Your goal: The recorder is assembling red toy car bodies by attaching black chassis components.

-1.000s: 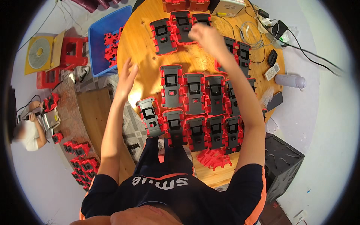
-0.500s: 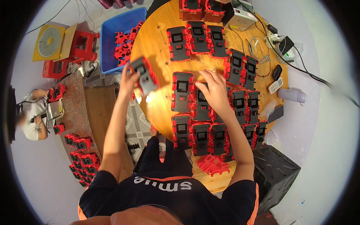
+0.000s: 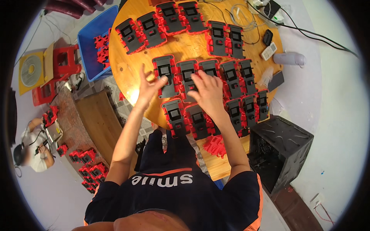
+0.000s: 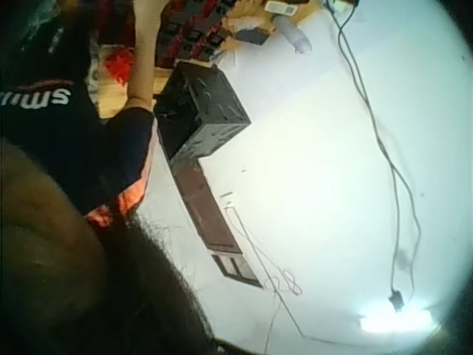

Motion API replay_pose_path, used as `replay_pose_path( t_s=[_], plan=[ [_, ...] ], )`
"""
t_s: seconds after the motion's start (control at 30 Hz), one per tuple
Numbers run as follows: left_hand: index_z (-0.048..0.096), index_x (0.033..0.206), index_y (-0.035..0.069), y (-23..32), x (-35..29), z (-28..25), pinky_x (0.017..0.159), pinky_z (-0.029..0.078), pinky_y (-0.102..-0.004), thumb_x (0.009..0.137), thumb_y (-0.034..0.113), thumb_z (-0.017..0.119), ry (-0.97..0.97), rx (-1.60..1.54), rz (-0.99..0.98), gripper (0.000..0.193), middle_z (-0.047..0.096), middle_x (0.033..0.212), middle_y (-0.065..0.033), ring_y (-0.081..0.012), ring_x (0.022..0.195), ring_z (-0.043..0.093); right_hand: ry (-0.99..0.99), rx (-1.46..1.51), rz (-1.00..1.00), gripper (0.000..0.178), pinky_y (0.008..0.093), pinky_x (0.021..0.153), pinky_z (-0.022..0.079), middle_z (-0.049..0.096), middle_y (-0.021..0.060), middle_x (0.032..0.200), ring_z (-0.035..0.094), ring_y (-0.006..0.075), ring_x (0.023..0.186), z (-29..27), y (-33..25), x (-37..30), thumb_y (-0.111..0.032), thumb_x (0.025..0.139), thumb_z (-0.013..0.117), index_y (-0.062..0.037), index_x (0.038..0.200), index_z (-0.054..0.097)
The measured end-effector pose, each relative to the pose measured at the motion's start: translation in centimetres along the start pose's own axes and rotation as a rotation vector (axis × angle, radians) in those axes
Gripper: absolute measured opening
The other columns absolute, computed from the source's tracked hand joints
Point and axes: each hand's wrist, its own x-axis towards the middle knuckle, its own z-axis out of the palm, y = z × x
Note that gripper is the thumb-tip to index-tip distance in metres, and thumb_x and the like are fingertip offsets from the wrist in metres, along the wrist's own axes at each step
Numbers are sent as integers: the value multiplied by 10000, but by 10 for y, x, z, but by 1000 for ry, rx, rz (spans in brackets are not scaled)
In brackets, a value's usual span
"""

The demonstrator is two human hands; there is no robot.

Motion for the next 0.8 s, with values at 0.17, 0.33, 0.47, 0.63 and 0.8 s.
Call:
replay_pose_path(
  t_s=[0.17,0.33,0.47,0.63,0.8],
  plan=[
    [57,1519,29,-14,-7,7,869,560,-379,759,30,793,-4,-87,49,1059,415,1319,-185,-277,1107,586,-256,-55,-126,683,510,1139,231,444,162,1434,426,303,1325,25,1,-17,-236,723,781,-44,1322,515],
    [145,1503,32,-19,-9,-12,865,569,-386,770,40,787,114,-26,39,974,411,1325,-180,-274,1092,595,-68,-70,-182,509,451,1092,357,530,146,1350,510,284,1245,39,10,4,-33,785,705,-65,1275,567],
    [156,1500,17,-27,13,-2,911,528,-368,771,139,821,141,-56,144,994,383,1369,-190,-264,1142,557,45,166,-161,483,462,1042,388,539,136,1335,523,298,1210,40,11,42,-73,814,706,-57,1276,565],
    [41,1516,0,-27,9,6,901,532,-367,785,226,828,151,-91,73,1098,324,1389,-218,-274,1159,535,455,-146,220,602,565,1010,343,436,257,1379,451,450,1209,28,97,56,-431,857,676,-103,1338,525],
    [94,1524,58,-44,5,11,1000,469,-358,829,78,751,124,-64,112,957,350,1434,-173,-251,1264,450,94,-113,447,748,593,1125,198,134,257,1571,210,498,1403,39,135,79,-641,825,604,-260,1448,444]
  ],
)
